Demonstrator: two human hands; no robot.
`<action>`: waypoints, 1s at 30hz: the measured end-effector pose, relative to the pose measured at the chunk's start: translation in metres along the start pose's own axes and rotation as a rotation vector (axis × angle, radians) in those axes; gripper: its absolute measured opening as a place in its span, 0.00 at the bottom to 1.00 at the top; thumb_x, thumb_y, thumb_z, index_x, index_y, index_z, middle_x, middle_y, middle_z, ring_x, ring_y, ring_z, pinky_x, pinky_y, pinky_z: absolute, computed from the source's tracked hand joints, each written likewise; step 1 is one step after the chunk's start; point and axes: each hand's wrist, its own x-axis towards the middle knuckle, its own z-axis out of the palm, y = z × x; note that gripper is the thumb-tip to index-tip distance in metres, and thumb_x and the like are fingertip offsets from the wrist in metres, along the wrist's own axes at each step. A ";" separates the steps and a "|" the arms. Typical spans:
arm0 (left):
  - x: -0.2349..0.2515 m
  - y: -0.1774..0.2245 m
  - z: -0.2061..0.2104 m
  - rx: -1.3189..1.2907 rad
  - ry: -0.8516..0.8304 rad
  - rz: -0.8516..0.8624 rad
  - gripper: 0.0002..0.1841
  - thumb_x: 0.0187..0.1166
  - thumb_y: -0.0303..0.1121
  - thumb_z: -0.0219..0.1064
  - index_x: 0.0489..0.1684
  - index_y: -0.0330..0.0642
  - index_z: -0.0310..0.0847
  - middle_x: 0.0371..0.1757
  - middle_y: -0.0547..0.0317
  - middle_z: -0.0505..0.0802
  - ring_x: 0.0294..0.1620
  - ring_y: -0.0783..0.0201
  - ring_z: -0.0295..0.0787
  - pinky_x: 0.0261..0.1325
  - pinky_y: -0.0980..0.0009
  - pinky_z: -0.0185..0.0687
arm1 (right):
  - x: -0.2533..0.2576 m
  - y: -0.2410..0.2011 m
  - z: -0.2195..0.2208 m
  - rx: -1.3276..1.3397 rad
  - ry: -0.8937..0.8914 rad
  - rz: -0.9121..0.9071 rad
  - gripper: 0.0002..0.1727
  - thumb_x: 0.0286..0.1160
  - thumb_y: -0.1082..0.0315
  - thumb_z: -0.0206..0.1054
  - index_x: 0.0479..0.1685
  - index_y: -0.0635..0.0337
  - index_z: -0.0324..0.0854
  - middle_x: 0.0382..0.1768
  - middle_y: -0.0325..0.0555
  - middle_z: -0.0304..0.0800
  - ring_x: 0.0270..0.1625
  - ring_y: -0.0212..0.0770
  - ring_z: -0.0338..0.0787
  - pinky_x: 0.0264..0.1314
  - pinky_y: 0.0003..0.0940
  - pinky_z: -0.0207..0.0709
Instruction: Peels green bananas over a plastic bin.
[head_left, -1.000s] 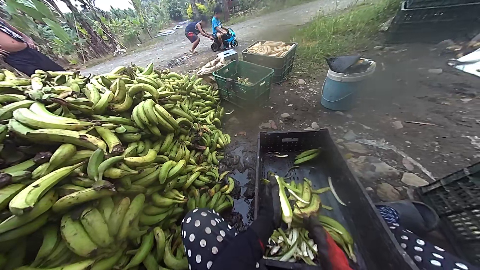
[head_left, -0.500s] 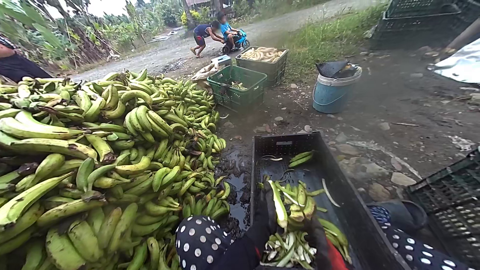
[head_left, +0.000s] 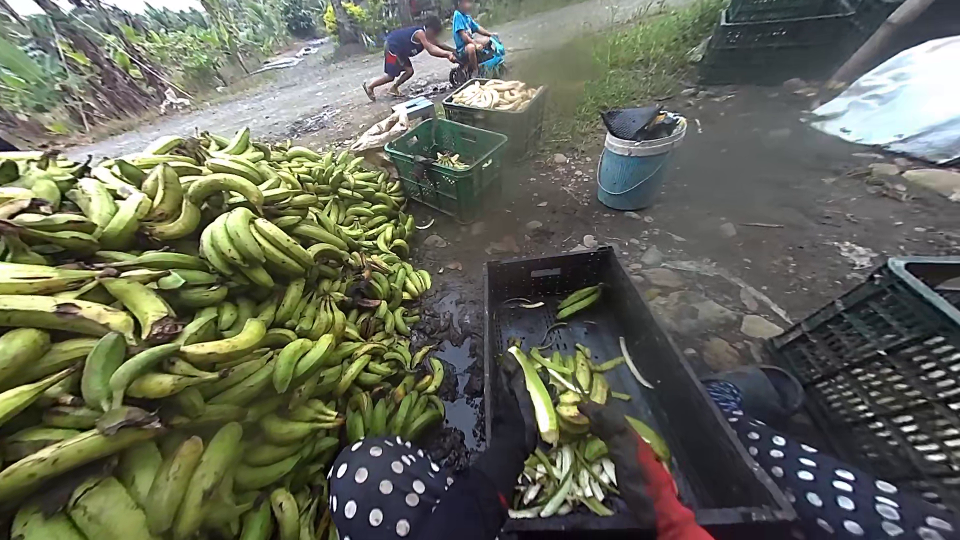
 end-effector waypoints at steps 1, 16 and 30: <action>0.005 -0.013 0.005 0.031 0.017 0.036 0.31 0.94 0.48 0.42 0.90 0.35 0.55 0.82 0.40 0.75 0.82 0.56 0.73 0.85 0.60 0.68 | 0.000 -0.002 0.001 -0.033 0.004 -0.007 0.25 0.87 0.55 0.55 0.69 0.62 0.82 0.63 0.52 0.90 0.66 0.38 0.88 0.73 0.39 0.79; -0.024 0.044 -0.010 -0.202 0.061 0.121 0.31 0.94 0.47 0.39 0.83 0.29 0.62 0.69 0.39 0.84 0.67 0.64 0.83 0.73 0.67 0.77 | -0.019 0.002 0.012 0.025 0.057 0.032 0.28 0.86 0.50 0.53 0.70 0.63 0.82 0.64 0.51 0.90 0.66 0.38 0.87 0.72 0.38 0.80; -0.027 0.047 -0.013 -0.143 0.027 0.058 0.29 0.95 0.43 0.39 0.85 0.28 0.59 0.74 0.35 0.80 0.73 0.59 0.80 0.78 0.64 0.72 | -0.023 0.011 0.007 -0.030 0.032 0.072 0.25 0.85 0.55 0.55 0.70 0.63 0.81 0.64 0.53 0.89 0.68 0.40 0.86 0.74 0.40 0.76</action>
